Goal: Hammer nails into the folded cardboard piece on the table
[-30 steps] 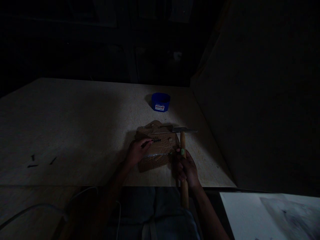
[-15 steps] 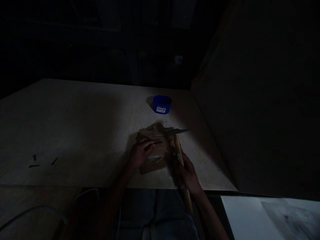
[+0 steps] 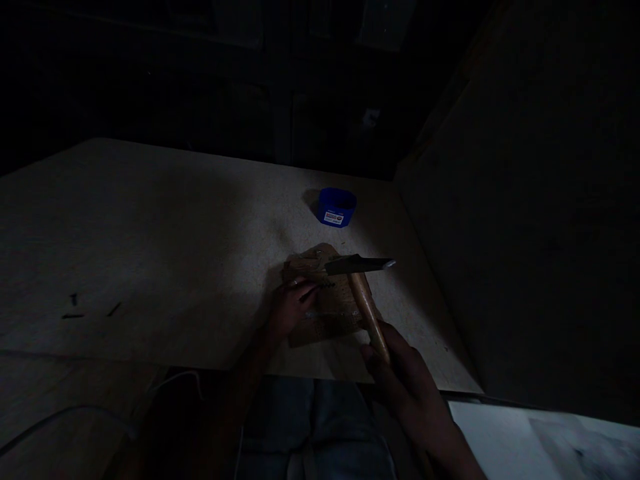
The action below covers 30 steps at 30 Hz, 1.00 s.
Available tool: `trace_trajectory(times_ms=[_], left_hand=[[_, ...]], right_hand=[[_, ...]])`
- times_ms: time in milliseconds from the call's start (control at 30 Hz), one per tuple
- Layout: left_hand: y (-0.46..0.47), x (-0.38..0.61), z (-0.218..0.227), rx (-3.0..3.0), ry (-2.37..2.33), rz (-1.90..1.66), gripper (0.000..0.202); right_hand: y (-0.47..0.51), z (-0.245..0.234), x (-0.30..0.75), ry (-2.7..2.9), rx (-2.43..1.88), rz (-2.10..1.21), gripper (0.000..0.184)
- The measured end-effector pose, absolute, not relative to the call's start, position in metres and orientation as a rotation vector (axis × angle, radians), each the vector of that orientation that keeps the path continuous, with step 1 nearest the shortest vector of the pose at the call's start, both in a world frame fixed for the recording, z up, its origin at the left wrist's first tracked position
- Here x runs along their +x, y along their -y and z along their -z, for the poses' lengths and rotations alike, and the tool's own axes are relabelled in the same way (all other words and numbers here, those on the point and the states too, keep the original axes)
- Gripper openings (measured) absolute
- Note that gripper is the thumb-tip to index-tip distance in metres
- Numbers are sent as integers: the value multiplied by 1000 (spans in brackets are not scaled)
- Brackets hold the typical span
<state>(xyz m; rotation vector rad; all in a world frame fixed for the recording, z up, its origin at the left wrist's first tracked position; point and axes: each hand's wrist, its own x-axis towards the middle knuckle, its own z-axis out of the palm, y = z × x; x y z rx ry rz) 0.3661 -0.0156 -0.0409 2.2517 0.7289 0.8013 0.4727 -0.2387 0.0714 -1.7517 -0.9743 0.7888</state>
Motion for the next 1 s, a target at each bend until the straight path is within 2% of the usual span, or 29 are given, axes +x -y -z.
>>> trace_trajectory(times_ms=[167,333,567,767,1000], left_hand=[[17,367,41,2260,-738,-818,17],[16,367,41,2310,-743,-768,16],[14,367,41,2238,-658,-816,18],[14,365,43,2235,-662,-847,15],[14,365,40,2264,-680,-802,15]], right_hand=[[230,-59,471,961,-1788,-724,39],[219,-42,474,1025,-1889,-845,39],[217,-45,474,1021,-1889,-772,44],[209,-43,478,1109,-1803,-877,39],[210,-42,475,1087,-1816,-891,43]])
